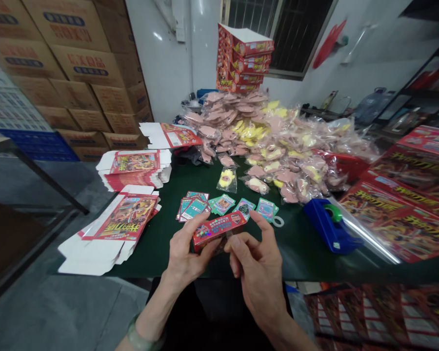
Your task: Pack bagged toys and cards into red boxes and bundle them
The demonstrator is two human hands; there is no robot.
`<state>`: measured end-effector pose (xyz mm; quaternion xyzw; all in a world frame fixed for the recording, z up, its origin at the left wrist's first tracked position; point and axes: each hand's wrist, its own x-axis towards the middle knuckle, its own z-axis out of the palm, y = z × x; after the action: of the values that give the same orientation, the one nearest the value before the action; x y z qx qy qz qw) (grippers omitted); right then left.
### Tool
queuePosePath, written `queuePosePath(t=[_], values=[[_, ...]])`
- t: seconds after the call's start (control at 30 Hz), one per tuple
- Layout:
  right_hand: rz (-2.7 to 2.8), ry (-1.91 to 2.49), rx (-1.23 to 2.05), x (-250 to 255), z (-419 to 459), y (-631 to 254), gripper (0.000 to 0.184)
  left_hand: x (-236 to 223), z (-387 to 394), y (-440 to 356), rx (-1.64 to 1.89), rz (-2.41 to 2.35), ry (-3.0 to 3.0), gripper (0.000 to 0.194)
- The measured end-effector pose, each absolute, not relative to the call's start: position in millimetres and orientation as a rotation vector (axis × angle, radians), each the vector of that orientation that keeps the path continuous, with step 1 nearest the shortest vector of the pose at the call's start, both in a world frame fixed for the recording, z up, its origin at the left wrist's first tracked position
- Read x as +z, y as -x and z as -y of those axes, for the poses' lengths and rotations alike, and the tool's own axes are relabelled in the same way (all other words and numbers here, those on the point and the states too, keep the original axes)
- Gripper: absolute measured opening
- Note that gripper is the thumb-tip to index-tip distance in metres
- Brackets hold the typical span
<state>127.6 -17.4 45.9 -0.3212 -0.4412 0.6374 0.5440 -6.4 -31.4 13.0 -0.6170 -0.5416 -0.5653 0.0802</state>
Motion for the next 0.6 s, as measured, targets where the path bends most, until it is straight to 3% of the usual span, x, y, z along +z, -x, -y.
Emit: queuePosePath(t=[0.3, 0.6], values=[[1.103, 0.857, 1.507, 52.5, 10.2, -121.7, 0.056, 21.5, 32.2, 9.8, -1.641, 1.408, 2.075, 0.038], [1.159, 0.917, 1.513, 57.2, 6.6, -122.0, 0.048, 30.1, 28.4, 24.9, -1.4, 1.324, 2.318, 0.036]])
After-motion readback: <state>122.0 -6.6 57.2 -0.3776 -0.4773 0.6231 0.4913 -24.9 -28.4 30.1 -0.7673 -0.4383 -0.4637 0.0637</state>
